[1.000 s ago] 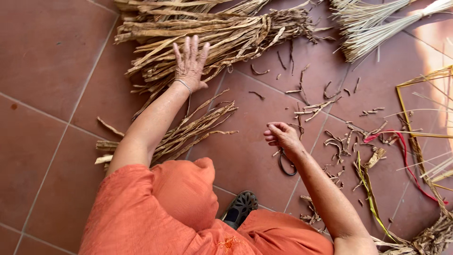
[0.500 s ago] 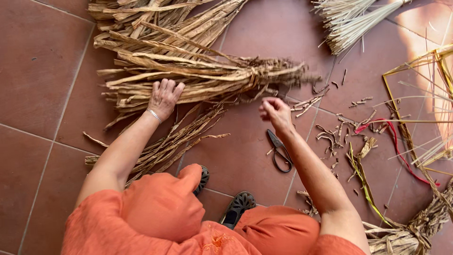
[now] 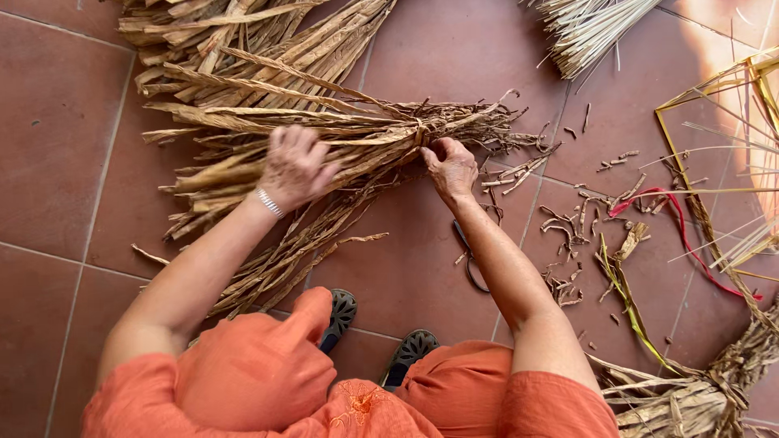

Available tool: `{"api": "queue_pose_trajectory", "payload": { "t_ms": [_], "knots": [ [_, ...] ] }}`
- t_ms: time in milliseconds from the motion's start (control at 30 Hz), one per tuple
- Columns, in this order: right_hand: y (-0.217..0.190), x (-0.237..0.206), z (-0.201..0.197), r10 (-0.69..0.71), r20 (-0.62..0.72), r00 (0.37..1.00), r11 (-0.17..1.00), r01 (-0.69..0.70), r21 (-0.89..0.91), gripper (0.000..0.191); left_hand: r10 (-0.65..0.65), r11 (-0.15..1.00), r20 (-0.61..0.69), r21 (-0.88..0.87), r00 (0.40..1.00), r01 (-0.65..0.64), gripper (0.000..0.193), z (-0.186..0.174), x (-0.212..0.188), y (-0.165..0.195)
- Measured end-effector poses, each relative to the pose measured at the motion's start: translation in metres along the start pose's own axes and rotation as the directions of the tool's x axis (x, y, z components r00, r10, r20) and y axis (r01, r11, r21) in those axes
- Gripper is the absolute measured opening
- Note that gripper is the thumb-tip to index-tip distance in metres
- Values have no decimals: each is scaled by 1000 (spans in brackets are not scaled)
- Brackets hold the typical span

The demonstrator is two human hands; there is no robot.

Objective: The person sits on a tiled floor and repeatedly trims bundles of dried leaves using scissors. They gather the trimmed pieces into neat bundles and place them aside, continuing the process with additional bundles.

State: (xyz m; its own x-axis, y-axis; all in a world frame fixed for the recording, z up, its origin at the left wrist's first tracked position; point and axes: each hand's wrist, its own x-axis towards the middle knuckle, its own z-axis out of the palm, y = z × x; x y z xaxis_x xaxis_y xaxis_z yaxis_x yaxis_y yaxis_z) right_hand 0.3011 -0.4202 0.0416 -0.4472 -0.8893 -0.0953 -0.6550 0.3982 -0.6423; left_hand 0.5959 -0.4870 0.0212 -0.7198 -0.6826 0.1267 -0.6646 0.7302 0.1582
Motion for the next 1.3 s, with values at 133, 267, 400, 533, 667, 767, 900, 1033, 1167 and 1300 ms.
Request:
{"api": "queue_pose_trajectory", "payload": {
  "t_ms": [133,267,400,533,667,767,900,1033,1167,1300],
  "knots": [
    [-4,0,-1,106,117,987,994,-107,-3,32,122,984,-142,-110,982,-138,64,25,58,34],
    [-12,1,-5,135,86,987,990,-137,22,31,90,994,194,-85,977,-75,81,35,86,60],
    [-15,3,-7,14,29,999,996,-11,-84,31,116,993,246,-66,962,-102,74,41,78,68],
    [-9,8,-2,-99,-20,995,995,98,-23,14,148,989,216,-24,965,-147,71,50,68,65],
    [10,22,-9,55,217,975,848,-160,505,16,148,989,232,-15,961,-149,65,57,66,63],
    [24,26,-16,11,351,936,700,-258,666,20,146,988,276,7,950,-154,64,61,67,63],
    [29,30,-31,151,498,854,716,-442,541,20,116,992,327,1,938,-123,60,67,69,63],
    [29,30,-41,146,483,863,989,-137,-54,16,103,994,324,-14,940,-104,60,71,69,63],
    [34,20,-39,-22,303,953,901,151,-407,12,57,997,478,-76,876,-24,72,71,71,67],
    [23,26,-27,222,355,908,880,-343,328,18,56,969,506,-234,861,74,76,66,78,67]
  ]
}}
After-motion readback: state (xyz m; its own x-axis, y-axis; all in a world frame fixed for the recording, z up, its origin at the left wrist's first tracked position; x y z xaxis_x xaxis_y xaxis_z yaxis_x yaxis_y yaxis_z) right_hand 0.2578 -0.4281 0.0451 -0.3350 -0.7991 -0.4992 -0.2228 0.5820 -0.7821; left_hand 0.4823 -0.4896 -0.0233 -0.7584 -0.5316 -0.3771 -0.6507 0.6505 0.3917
